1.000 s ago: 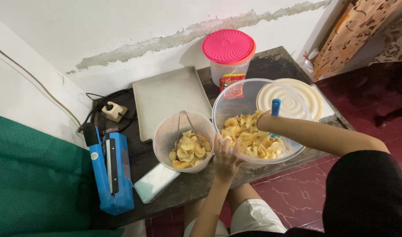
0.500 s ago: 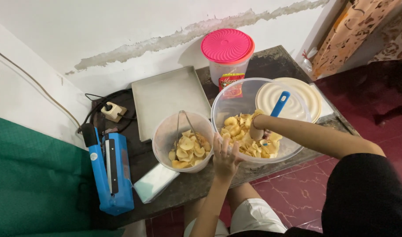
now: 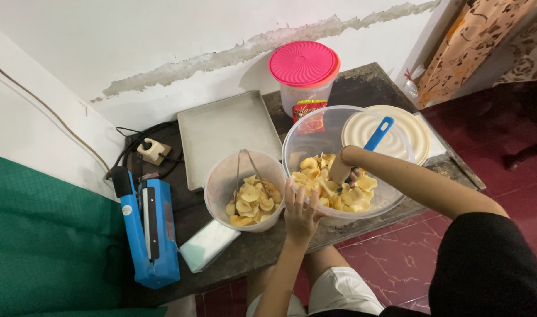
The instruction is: Preparing chips by transferring them between containers using a spoon and tongs, and handling a seasoning packet.
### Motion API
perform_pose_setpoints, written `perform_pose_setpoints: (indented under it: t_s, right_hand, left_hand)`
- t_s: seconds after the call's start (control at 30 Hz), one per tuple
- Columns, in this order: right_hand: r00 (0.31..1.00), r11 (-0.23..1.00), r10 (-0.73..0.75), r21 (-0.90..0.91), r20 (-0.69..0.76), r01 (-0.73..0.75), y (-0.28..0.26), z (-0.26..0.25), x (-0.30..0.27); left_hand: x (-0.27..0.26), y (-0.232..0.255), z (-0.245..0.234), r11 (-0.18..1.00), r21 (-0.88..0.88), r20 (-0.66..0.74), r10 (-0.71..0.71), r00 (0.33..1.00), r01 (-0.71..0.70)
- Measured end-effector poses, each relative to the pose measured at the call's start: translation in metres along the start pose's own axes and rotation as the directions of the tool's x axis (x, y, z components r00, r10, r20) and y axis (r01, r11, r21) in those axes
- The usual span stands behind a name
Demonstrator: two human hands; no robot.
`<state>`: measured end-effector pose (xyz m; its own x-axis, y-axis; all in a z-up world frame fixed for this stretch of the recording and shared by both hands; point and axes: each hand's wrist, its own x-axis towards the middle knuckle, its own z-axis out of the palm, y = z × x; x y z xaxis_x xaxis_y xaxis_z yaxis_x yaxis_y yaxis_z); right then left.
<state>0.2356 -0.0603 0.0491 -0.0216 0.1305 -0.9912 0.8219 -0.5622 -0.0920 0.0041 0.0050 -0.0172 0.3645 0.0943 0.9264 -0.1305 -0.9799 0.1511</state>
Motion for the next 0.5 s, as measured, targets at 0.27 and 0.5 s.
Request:
perform_pose_setpoints:
  t_s: [0.27, 0.5]
  right_hand:
    - [0.999, 0.991, -0.032, 0.132, -0.033, 0.036, -0.010, 0.005, -0.025]
    - [0.994, 0.959, -0.037, 0.276, -0.101, 0.064, -0.012, 0.005, -0.034]
  left_hand:
    - [0.007, 0.002, -0.006, 1.000, 0.019, 0.021, -0.002, 1.000, 0.002]
    - [0.010, 0.002, -0.008, 1.000, 0.018, 0.015, 0.002, 1.000, -0.003]
